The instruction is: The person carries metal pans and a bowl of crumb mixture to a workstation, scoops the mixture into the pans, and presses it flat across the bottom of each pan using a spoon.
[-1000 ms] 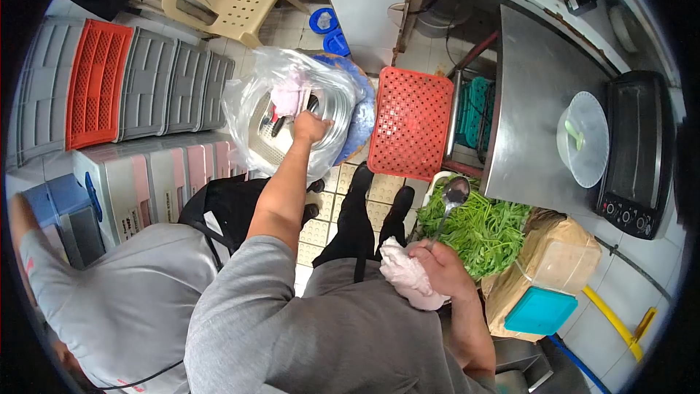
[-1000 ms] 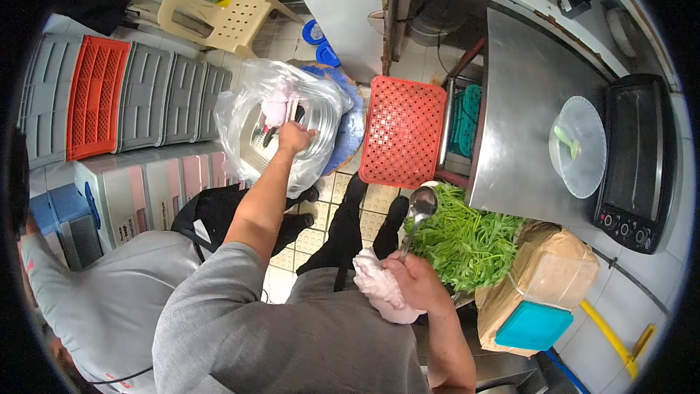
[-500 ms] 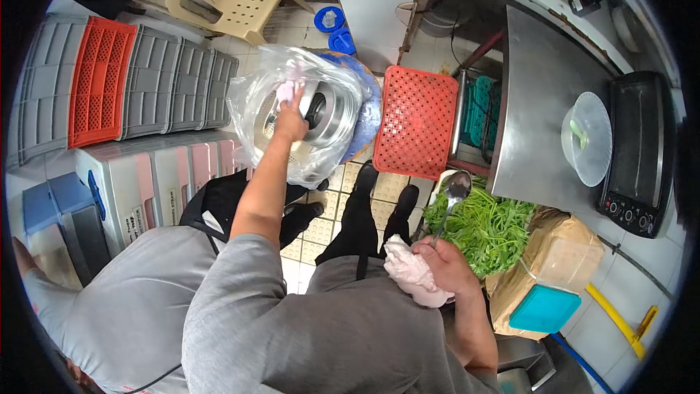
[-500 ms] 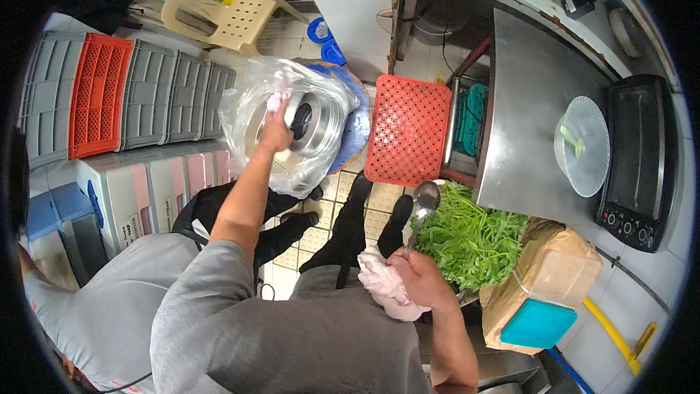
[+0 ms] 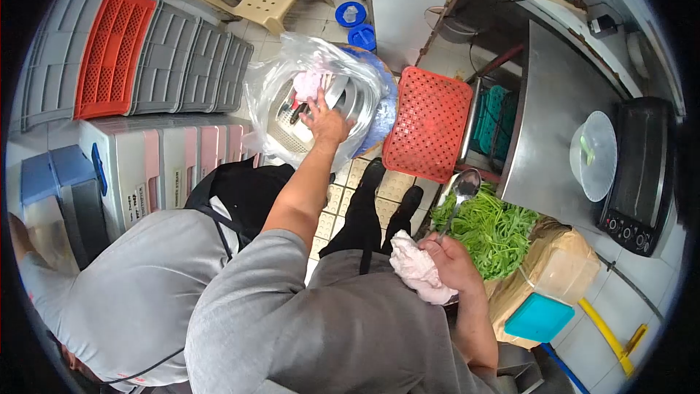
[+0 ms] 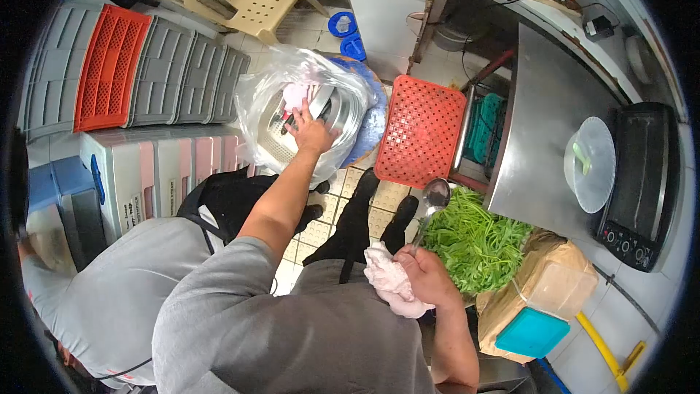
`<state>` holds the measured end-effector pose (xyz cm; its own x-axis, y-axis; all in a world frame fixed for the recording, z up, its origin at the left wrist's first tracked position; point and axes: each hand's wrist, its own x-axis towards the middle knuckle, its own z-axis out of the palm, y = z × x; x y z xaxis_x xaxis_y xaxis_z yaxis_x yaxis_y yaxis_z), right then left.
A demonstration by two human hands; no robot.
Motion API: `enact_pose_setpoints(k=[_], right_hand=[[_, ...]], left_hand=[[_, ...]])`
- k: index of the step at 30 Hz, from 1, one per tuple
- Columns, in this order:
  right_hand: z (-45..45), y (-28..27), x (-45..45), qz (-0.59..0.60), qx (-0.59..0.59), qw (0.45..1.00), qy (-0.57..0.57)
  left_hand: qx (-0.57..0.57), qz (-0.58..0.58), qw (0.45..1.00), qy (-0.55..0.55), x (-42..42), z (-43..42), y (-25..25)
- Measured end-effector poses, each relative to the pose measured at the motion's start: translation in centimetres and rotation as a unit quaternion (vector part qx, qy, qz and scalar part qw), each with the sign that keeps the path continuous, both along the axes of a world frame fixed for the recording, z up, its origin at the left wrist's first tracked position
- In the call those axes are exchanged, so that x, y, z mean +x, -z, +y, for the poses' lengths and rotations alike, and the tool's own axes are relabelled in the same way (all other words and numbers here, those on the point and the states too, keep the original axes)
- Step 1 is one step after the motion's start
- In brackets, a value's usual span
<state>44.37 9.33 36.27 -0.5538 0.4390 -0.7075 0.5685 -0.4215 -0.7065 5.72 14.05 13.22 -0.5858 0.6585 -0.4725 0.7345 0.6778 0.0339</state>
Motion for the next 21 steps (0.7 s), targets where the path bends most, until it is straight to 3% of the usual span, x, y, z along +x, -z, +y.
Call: enact_pose_setpoints(k=[2, 4, 6, 7, 10, 11, 12, 14, 16, 19, 20, 21], right_hand=[[-0.3, 0.2, -0.1, 0.003, 0.006, 1.000, -0.007], [-0.4, 0.8, -0.1, 0.010, -0.013, 1.000, 0.011], [-0.4, 0.8, -0.1, 0.020, -0.004, 1.000, 0.008], [-0.4, 0.7, -0.1, 0.030, 0.005, 1.000, 0.006], [-0.3, 0.7, -0.1, 0.019, 0.009, 1.000, -0.004], [-0.3, 0.7, -0.1, 0.019, 0.010, 1.000, -0.002], [-0.3, 0.7, 0.0, 0.021, 0.005, 1.000, 0.000], [-0.3, 0.7, 0.1, 0.022, 0.000, 1.000, 0.004], [-0.4, 0.6, 0.2, 0.013, 0.000, 1.000, -0.003], [-0.5, 0.7, 0.6, 0.021, -0.012, 1.000, 0.018], [-0.6, 0.8, 0.9, 0.019, -0.012, 1.000, 0.020], [-0.7, 0.9, 1.0, 0.022, -0.012, 0.999, 0.022]], left_hand=[[0.031, -0.004, 0.999, 0.012, 0.7, -0.2, -0.7], [0.070, 0.050, 0.995, 0.046, 1.6, -1.1, 2.2], [0.209, 0.064, 0.970, 0.108, 2.9, -1.9, 4.8], [0.126, -0.022, 0.991, 0.042, 3.9, -1.1, -0.2], [0.142, -0.075, 0.987, -0.017, 4.0, -2.1, 3.4], [0.158, -0.040, 0.987, 0.000, 3.8, -2.5, 4.7], [0.158, -0.040, 0.987, 0.003, 3.9, -2.4, 4.2], [0.172, -0.051, 0.979, -0.098, 4.3, -2.0, 2.4], [0.174, -0.050, 0.978, -0.103, 3.9, -2.2, 3.6], [0.204, 0.062, 0.976, -0.033, 2.5, -2.3, 5.0], [0.205, 0.059, 0.976, -0.032, 1.8, -2.0, 5.3], [0.180, -0.028, 0.982, -0.051, 1.1, -1.4, 4.9]])
